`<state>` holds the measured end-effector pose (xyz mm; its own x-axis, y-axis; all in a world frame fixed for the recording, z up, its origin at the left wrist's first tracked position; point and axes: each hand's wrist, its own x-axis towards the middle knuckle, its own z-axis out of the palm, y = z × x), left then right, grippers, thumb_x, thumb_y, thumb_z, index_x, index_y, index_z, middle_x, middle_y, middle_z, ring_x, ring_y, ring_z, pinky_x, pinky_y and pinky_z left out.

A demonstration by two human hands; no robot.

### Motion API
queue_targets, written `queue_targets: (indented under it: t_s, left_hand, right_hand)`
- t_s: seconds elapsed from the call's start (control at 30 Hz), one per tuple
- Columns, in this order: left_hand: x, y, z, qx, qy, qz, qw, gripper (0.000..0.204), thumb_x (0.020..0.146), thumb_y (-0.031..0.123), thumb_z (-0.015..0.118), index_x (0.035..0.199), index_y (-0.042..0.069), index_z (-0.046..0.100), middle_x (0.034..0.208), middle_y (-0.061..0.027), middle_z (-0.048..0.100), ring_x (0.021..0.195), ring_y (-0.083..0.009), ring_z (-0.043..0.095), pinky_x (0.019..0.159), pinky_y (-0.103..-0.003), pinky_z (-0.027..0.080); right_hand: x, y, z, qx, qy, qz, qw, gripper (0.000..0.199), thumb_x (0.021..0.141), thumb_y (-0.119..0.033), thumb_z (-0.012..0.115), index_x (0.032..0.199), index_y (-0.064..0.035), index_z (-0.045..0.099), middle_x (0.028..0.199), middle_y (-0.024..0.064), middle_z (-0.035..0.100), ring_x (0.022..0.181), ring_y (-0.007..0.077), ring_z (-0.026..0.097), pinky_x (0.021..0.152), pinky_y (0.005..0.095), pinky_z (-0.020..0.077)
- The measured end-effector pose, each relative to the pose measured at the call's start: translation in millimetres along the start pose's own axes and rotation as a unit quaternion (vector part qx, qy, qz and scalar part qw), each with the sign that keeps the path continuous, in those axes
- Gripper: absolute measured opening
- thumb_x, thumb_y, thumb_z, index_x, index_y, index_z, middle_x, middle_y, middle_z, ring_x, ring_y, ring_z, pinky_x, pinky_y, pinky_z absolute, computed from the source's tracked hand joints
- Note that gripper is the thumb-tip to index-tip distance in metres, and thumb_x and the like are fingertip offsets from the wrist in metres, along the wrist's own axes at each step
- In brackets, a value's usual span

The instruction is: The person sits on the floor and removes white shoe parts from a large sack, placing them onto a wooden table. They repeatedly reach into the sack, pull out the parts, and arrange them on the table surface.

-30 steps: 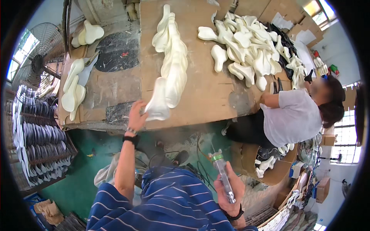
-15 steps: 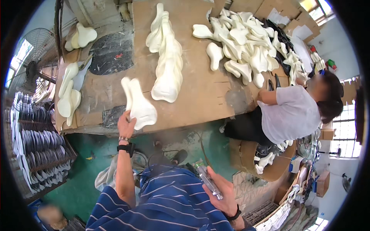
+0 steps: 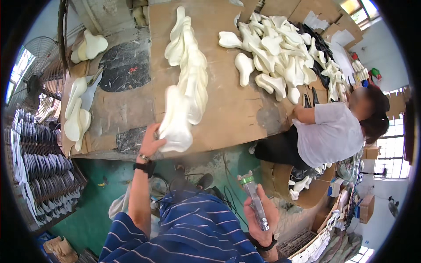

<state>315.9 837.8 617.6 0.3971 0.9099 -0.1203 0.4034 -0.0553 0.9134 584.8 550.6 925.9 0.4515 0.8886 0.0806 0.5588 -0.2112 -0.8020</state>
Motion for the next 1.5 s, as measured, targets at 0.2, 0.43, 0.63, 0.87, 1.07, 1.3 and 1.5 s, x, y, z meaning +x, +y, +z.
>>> queue_targets:
  t_s: [0.2, 0.43, 0.63, 0.87, 1.07, 1.3, 1.5]
  left_hand:
    - [65.1, 43.7, 61.0, 0.162, -0.029, 0.089, 0.982, 0.076, 0.064, 0.014, 0.077, 0.138, 0.012, 0.059, 0.148, -0.0227, 0.042, 0.132, -0.0427, 0.047, 0.113, -0.046, 0.042]
    - [59.1, 57.3, 58.4, 0.169, -0.010, 0.070, 0.983, 0.072, 0.067, 0.020, 0.078, 0.135, 0.009, 0.060, 0.127, -0.0213, 0.055, 0.117, -0.0403, 0.055, 0.102, -0.046, 0.047]
    - [41.3, 131.9, 67.7, 0.001, -0.046, -0.012, 0.999, 0.068, 0.070, 0.018, 0.075, 0.135, 0.002, 0.060, 0.126, -0.0173, 0.060, 0.117, -0.0325, 0.058, 0.103, -0.041, 0.046]
    - [177.5, 328.0, 154.2, -0.435, -0.244, 0.244, 0.831, 0.097, 0.092, 0.002, 0.068, 0.165, 0.011, 0.004, 0.170, -0.0162, 0.015, 0.156, -0.0296, 0.019, 0.125, -0.046, 0.022]
    - [151.5, 343.1, 109.9, -0.276, -0.099, 0.316, 0.902, 0.052, 0.094, -0.005, 0.056, 0.145, 0.004, 0.053, 0.144, -0.0126, 0.059, 0.136, -0.0243, 0.054, 0.112, -0.039, 0.042]
    - [126.2, 89.8, 31.7, 0.050, 0.086, 0.049, 0.994, 0.043, 0.085, -0.006, 0.057, 0.124, 0.005, 0.068, 0.125, -0.0134, 0.070, 0.114, -0.0276, 0.068, 0.096, -0.039, 0.053]
    - [121.5, 16.1, 51.6, 0.096, 0.073, 0.041, 0.992, 0.050, 0.080, -0.002, 0.064, 0.130, 0.006, 0.063, 0.120, -0.0155, 0.070, 0.112, -0.0300, 0.067, 0.098, -0.041, 0.053]
  right_hand:
    - [-1.5, -8.3, 7.6, -0.068, -0.042, 0.024, 0.996, 0.063, 0.080, -0.001, 0.078, 0.138, 0.0088, 0.055, 0.095, 0.0188, 0.069, 0.080, 0.0303, 0.068, 0.074, 0.0339, 0.0540]
    - [-4.2, 4.6, 25.3, 0.003, -0.039, 0.055, 0.998, 0.060, 0.082, -0.002, 0.078, 0.138, 0.0054, 0.058, 0.101, 0.0189, 0.071, 0.085, 0.0302, 0.070, 0.080, 0.0345, 0.0551]
    - [12.6, 18.0, 10.4, -0.006, -0.036, 0.023, 0.999, 0.057, 0.086, -0.004, 0.077, 0.139, 0.0035, 0.058, 0.106, 0.0193, 0.071, 0.087, 0.0301, 0.071, 0.080, 0.0343, 0.0548]
    - [29.9, 27.9, 1.9, 0.005, -0.024, 0.015, 1.000, 0.059, 0.086, -0.004, 0.077, 0.140, 0.0028, 0.057, 0.105, 0.0195, 0.071, 0.089, 0.0315, 0.070, 0.082, 0.0345, 0.0547]
    - [34.5, 35.3, -3.1, -0.003, -0.045, 0.002, 0.999, 0.060, 0.083, -0.004, 0.078, 0.138, 0.0032, 0.059, 0.103, 0.0224, 0.070, 0.090, 0.0342, 0.071, 0.083, 0.0357, 0.0550]
    - [25.2, 22.1, -3.0, -0.008, -0.146, 0.039, 0.989, 0.065, 0.077, 0.001, 0.079, 0.139, 0.0018, 0.059, 0.102, 0.0206, 0.071, 0.089, 0.0344, 0.071, 0.081, 0.0355, 0.0552]
    - [32.8, 19.4, 0.5, 0.008, -0.181, 0.076, 0.981, 0.064, 0.077, 0.000, 0.079, 0.138, 0.0021, 0.060, 0.099, 0.0202, 0.072, 0.087, 0.0341, 0.071, 0.079, 0.0360, 0.0548]
